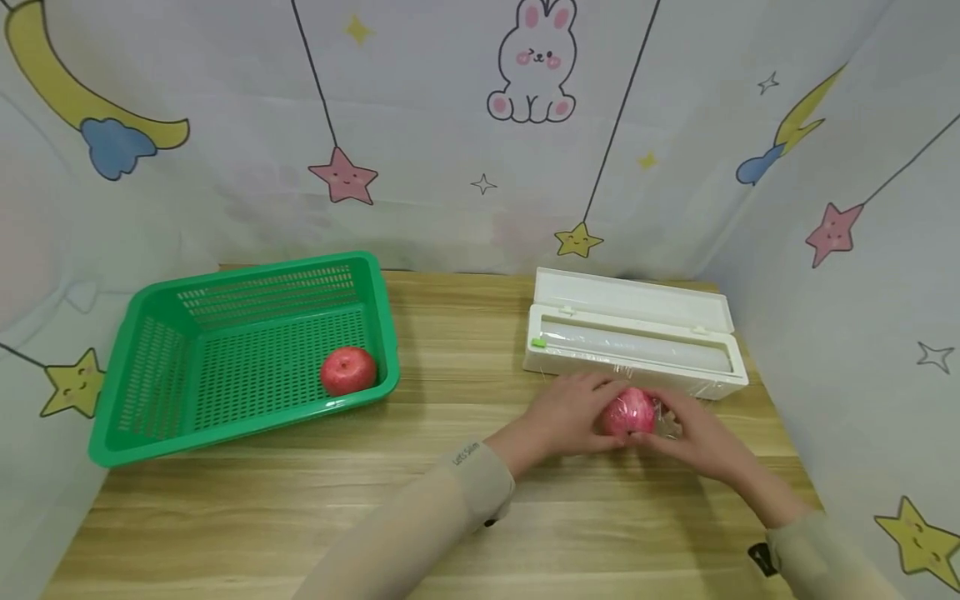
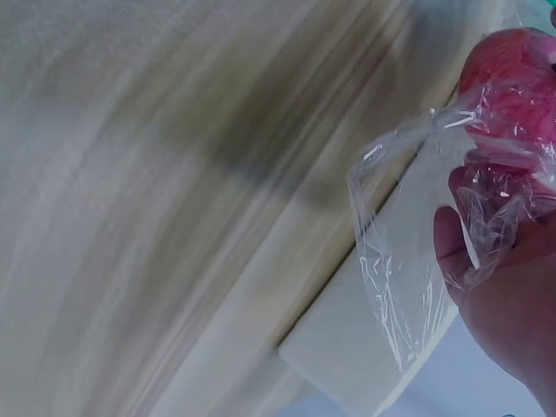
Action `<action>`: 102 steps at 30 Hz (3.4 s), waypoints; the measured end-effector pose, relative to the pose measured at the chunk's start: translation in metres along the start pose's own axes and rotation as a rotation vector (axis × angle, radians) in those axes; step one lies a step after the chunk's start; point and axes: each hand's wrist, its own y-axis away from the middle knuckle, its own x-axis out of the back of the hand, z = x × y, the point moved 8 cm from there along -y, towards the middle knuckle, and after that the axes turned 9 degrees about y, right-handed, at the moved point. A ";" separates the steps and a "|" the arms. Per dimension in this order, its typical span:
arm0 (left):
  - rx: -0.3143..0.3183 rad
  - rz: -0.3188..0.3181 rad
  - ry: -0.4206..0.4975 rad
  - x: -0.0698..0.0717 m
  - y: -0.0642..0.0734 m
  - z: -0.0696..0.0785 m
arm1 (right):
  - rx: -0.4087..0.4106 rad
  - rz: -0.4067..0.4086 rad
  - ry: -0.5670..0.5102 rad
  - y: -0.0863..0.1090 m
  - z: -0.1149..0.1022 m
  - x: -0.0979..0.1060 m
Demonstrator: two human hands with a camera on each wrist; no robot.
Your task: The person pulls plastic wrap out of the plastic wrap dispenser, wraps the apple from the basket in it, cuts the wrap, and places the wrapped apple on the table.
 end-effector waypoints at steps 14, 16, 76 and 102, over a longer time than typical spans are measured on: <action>-0.011 0.080 -0.016 -0.004 0.001 -0.007 | -0.046 -0.093 -0.095 -0.013 0.005 0.004; -0.016 0.102 -0.003 -0.005 -0.001 -0.008 | -0.046 -0.083 -0.094 -0.014 0.004 0.005; 0.062 -0.043 0.352 0.030 -0.033 -0.013 | 0.371 0.529 0.497 -0.002 -0.047 0.021; -0.050 0.076 0.102 0.069 -0.011 -0.024 | 0.360 0.438 0.451 -0.011 -0.039 0.050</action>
